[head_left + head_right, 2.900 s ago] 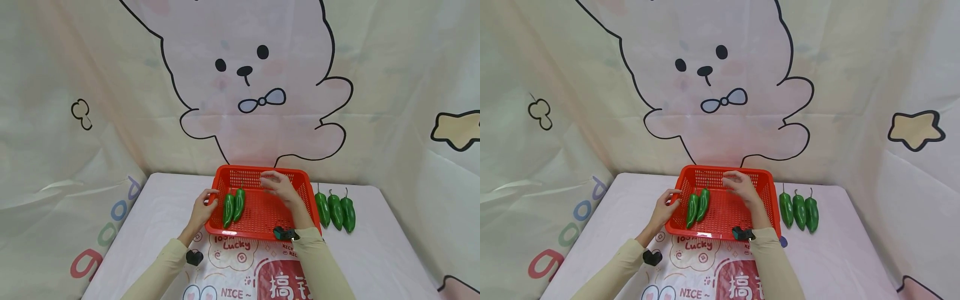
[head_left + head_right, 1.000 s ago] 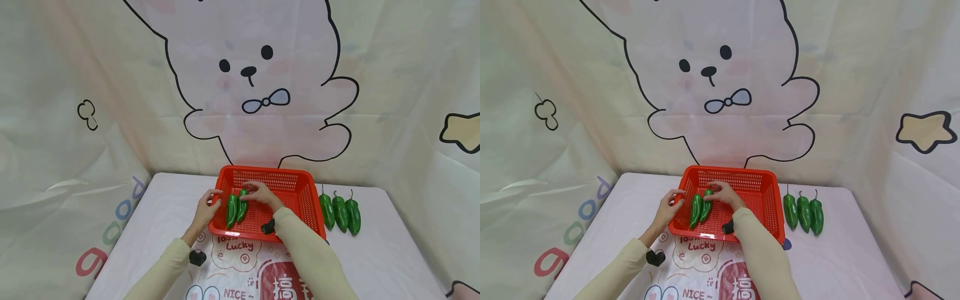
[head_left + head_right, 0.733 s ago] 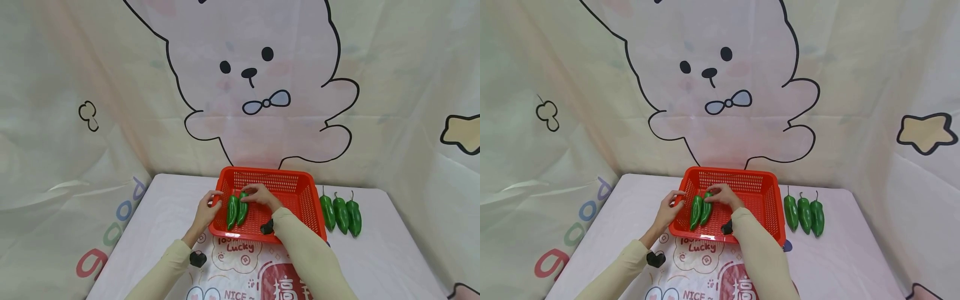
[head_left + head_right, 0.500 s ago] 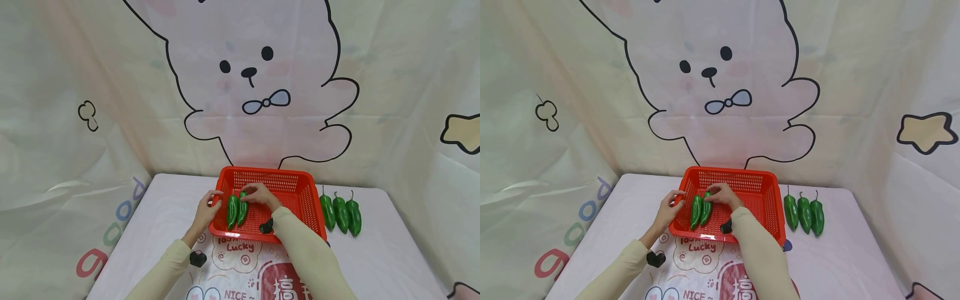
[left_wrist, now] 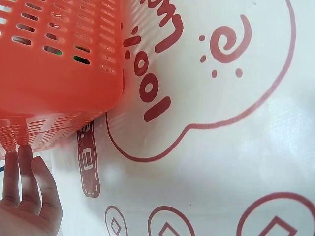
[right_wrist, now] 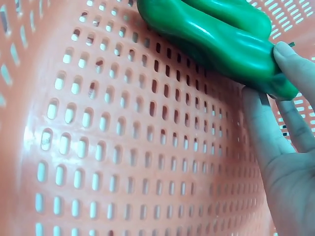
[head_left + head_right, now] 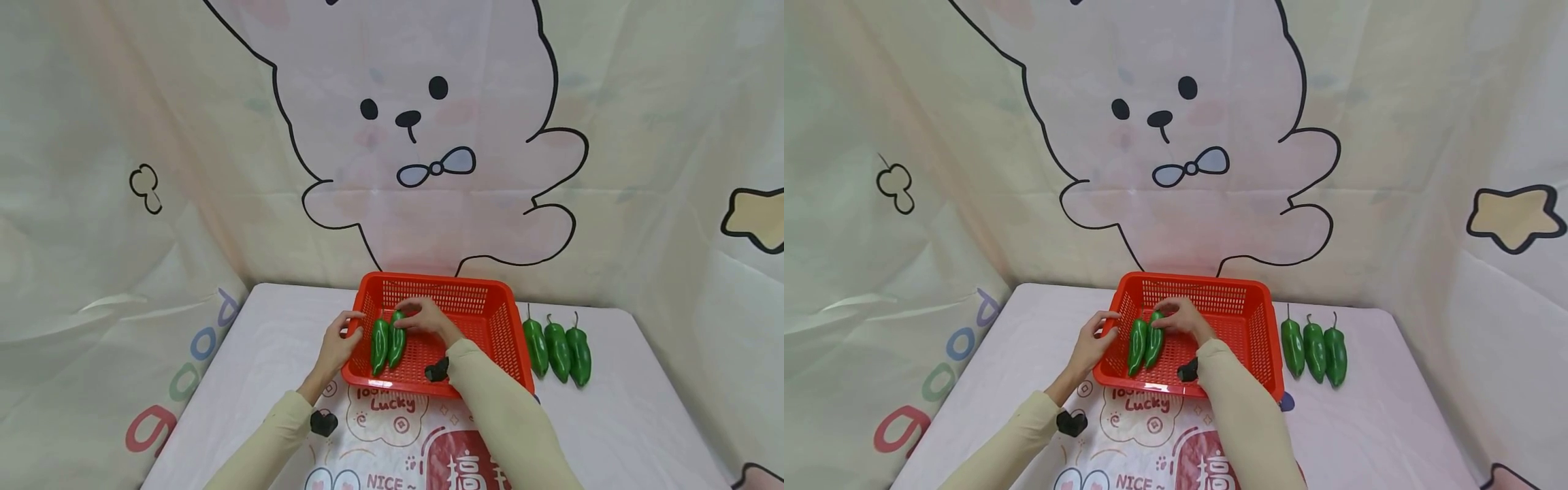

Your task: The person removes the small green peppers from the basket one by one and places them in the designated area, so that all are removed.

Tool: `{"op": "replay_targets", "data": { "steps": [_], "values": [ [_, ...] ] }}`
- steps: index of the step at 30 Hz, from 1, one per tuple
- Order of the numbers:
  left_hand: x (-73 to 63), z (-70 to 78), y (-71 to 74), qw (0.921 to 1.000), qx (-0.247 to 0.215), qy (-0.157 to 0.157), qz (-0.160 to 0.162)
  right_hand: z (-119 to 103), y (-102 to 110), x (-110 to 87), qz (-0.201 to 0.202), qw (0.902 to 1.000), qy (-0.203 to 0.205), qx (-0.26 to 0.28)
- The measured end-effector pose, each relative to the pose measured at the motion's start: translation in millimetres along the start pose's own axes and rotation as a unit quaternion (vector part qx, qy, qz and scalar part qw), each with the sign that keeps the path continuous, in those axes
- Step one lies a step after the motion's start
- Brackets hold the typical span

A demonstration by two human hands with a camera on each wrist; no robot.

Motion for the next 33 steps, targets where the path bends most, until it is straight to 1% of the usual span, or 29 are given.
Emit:
{"op": "replay_targets", "data": {
  "steps": [3, 9, 15, 18, 22, 23, 26, 27, 28, 30, 33],
  "values": [
    [0.2, 0.5, -1.0, 1.0, 0.001, 0.0, -0.001, 1, 6, 2.5, 0.007, 0.9999, 0.007, -0.001],
    [-0.8, 2.4, -1.1, 1.0, 0.008, 0.0, -0.001, -4, 18, 2.1, 0.009, 0.9994, 0.023, 0.023],
    [-0.8, 3.6, 0.1, 0.9999, 0.011, 0.0, 0.0, -12, 27, -1.6, 0.012, 0.9967, 0.031, 0.073],
    [-0.5, 2.6, 0.3, 0.9999, 0.015, -0.001, 0.001, -18, 30, -4.1, 0.004, 0.9941, 0.026, 0.105],
    [-0.2, 3.1, -0.1, 1.0, 0.007, -0.005, 0.0, -27, 32, -6.3, -0.012, 0.9883, 0.023, 0.15],
    [-0.6, 6.1, -0.3, 1.0, 0.005, -0.005, -0.001, -29, 32, -6.7, -0.015, 0.9868, 0.024, 0.159],
    [-4.7, 26.1, 1.0, 0.9999, -0.006, 0.0, -0.009, -34, 33, -8.2, -0.028, 0.9838, 0.026, 0.175],
    [-5.6, 30.8, 1.3, 0.9999, -0.006, 0.003, -0.012, -36, 33, -8.7, -0.032, 0.983, 0.025, 0.179],
    [-5.6, 32.3, 1.1, 0.9998, -0.007, 0.007, -0.016, -38, 33, -9.8, -0.037, 0.9828, 0.026, 0.179],
    [-5.2, 29.3, 1.2, 0.9998, -0.011, 0.006, -0.015, -42, 33, -11.8, -0.043, 0.9822, 0.028, 0.181],
    [-0.6, 9.4, -0.3, 0.9999, -0.007, 0.005, -0.009, -46, 34, -15.2, -0.047, 0.9805, 0.033, 0.188]
  ]
}}
Point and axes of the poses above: each hand's wrist, its own x-axis towards the middle knuckle, its own y-axis out of the back of the hand, z = x × y, the point moved 7 cm from there along x, towards the middle knuckle, and after that the axes turned 8 degrees about -y, right-handed, at the moved point
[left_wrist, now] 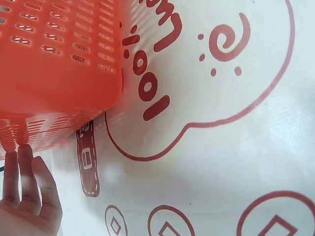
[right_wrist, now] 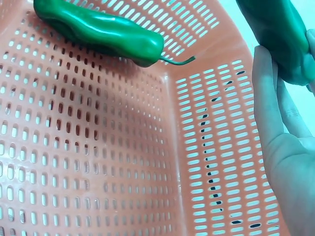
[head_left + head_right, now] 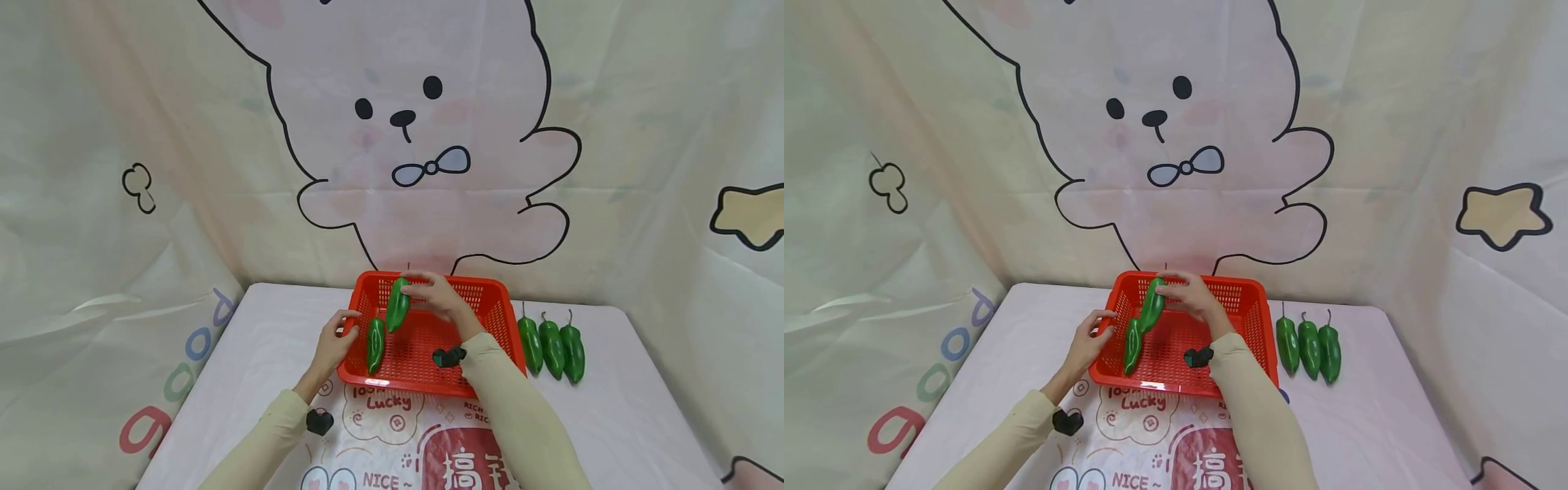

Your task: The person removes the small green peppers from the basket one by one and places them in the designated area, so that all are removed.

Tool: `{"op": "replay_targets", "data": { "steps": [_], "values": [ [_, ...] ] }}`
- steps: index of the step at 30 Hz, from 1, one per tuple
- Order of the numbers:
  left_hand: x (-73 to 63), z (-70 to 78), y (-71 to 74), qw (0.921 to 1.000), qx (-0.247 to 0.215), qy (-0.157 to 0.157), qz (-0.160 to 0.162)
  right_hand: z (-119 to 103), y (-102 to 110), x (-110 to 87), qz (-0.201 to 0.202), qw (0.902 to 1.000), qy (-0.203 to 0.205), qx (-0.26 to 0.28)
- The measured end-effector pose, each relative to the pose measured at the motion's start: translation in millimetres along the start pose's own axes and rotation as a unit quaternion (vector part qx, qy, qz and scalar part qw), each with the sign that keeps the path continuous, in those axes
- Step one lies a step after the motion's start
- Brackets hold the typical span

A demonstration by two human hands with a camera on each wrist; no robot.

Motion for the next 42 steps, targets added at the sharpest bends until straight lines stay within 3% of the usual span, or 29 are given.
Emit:
{"op": "replay_targets", "data": {
  "steps": [3, 11, 17, 29, 42],
  "values": [
    [1.7, -7.5, -0.1, 0.9999, 0.004, -0.006, 0.008, -4, -1, -3.5, -0.001, 1.0, 0.005, 0.007],
    [1.0, -5.9, -1.6, 0.9999, 0.014, -0.003, 0.006, -11, 0, -10.3, -0.009, 0.9996, 0.021, 0.016],
    [0.0, -6.8, -2.3, 0.9998, 0.018, 0.003, 0.005, -11, 8, -13.1, 0.01, 0.9992, 0.024, 0.031],
    [-0.2, -4.2, -1.9, 0.9995, 0.026, -0.017, 0.003, -26, 15, -30.0, 0.026, 0.9988, 0.04, -0.009],
    [-1.9, -4.3, -0.9, 0.9999, 0.013, 0.0, 0.003, -36, 25, -44.6, 0.01, 0.9982, 0.058, -0.015]
  ]
}}
Point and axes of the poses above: each hand's wrist, its own x-axis towards the middle knuckle, its own y-axis out of the back of the hand, z = x × y, the point moved 7 cm from there along x, towards the middle knuckle, and after that the axes turned 8 degrees about -y, right-handed, at the moved point
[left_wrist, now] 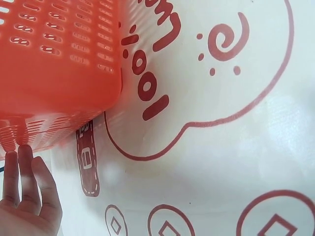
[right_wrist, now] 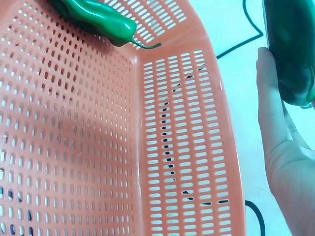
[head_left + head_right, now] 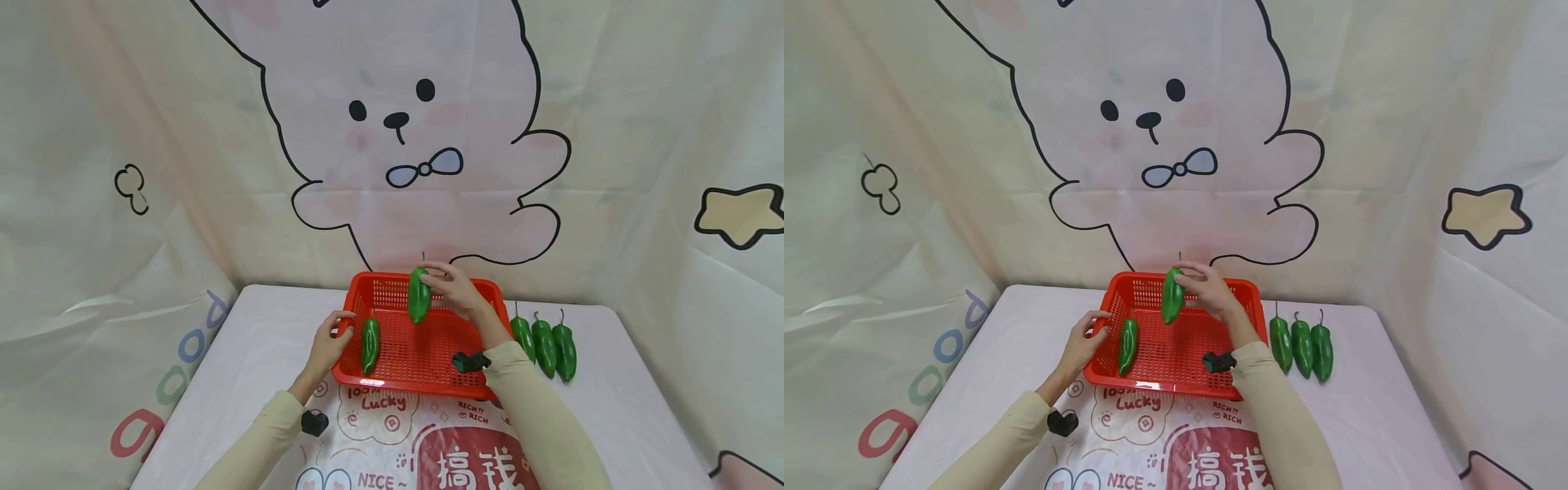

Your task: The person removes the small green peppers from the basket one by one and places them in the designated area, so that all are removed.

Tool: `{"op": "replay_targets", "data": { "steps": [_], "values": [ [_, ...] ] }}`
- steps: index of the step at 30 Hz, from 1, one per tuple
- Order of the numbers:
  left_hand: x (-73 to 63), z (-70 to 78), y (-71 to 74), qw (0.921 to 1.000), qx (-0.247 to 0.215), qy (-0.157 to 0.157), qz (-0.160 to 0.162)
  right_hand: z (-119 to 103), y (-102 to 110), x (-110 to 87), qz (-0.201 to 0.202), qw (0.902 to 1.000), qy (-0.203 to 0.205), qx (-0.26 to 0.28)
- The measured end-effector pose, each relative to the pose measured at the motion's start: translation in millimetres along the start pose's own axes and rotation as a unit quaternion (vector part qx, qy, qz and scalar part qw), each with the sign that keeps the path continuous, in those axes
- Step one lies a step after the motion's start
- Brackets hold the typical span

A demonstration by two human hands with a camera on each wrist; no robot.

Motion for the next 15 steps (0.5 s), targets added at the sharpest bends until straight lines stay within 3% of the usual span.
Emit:
{"op": "replay_targets", "data": {
  "steps": [9, 15],
  "values": [
    [0.7, -1.7, 0.1, 1.0, 0.003, 0.004, 0.0, -8, 1, -11.4, -0.018, 0.9997, 0.015, -0.012],
    [0.5, -2.3, -0.1, 0.9999, 0.0, 0.011, -0.002, -11, 6, -16.4, -0.02, 0.9998, 0.002, -0.006]
  ]
}}
Point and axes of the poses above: each hand's wrist, its own x-axis towards the middle knuckle, its own y-axis out of the back of the hand, z = x × y, the point moved 7 cm from there along x, towards the middle knuckle, and after that the axes turned 8 degrees about -y, right-handed, at the moved point
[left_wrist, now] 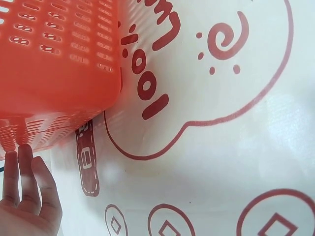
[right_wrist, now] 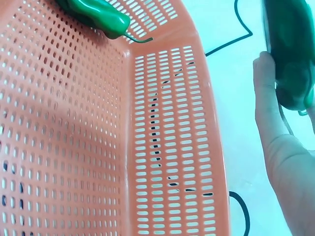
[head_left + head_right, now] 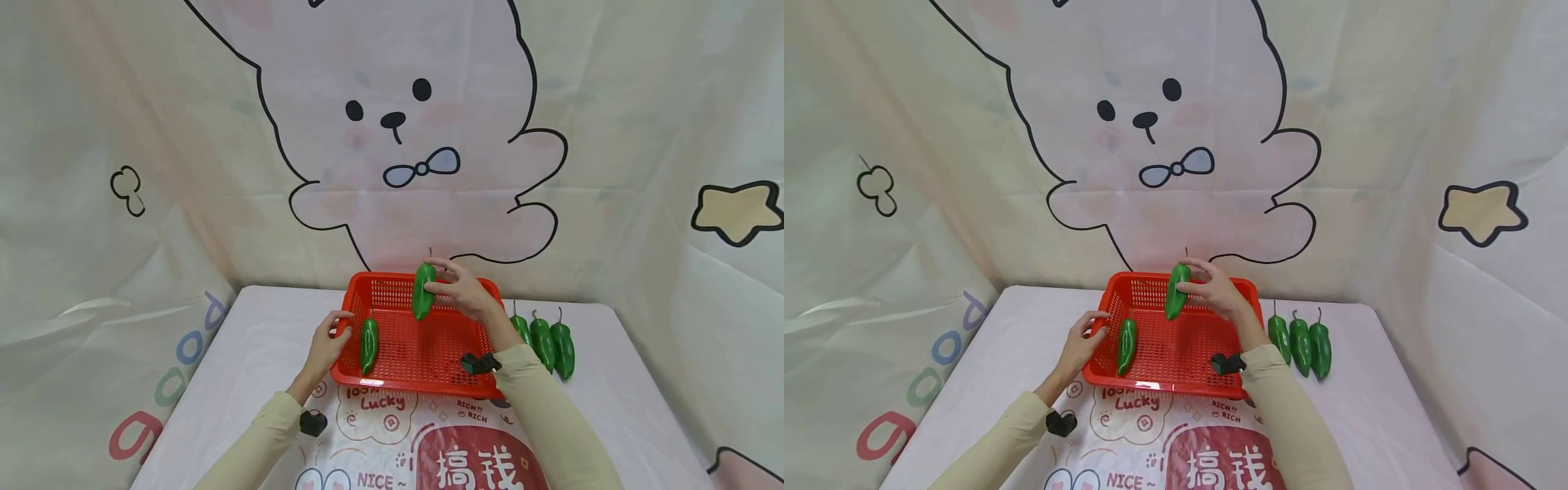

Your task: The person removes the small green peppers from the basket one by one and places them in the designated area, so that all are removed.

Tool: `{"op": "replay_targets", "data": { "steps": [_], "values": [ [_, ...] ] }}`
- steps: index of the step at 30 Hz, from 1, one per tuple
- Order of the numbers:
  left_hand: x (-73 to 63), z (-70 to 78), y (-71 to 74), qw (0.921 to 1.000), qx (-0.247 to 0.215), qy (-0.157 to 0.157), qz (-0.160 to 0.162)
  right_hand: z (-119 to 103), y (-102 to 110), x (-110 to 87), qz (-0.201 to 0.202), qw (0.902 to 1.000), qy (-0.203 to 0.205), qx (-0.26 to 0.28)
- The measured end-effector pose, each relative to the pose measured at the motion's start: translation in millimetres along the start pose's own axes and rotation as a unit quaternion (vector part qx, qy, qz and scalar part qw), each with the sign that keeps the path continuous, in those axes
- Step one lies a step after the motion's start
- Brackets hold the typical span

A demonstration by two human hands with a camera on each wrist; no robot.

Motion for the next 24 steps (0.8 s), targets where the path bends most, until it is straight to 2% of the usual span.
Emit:
{"op": "replay_targets", "data": {
  "steps": [10, 19, 24],
  "values": [
    [0.8, -1.9, 0.2, 1.0, -0.002, -0.005, 0.001, -4, 2, -9.5, -0.017, 0.9993, 0.006, -0.034],
    [0.4, 0.6, 0.6, 1.0, -0.004, -0.002, -0.001, -4, 14, -20.8, 0.019, 0.9955, 0.018, -0.09],
    [0.0, 0.4, 0.5, 1.0, -0.007, -0.004, -0.002, -2, 23, -29.0, 0.037, 0.9939, 0.021, -0.102]
  ]
}}
Point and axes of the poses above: each hand's wrist, its own x-axis towards the middle knuckle, its own y-axis out of the back of the hand, z = x × y, the point moved 7 cm from there along x, towards the middle knuckle, and after that the axes turned 8 degrees about -y, right-handed, at the moved point
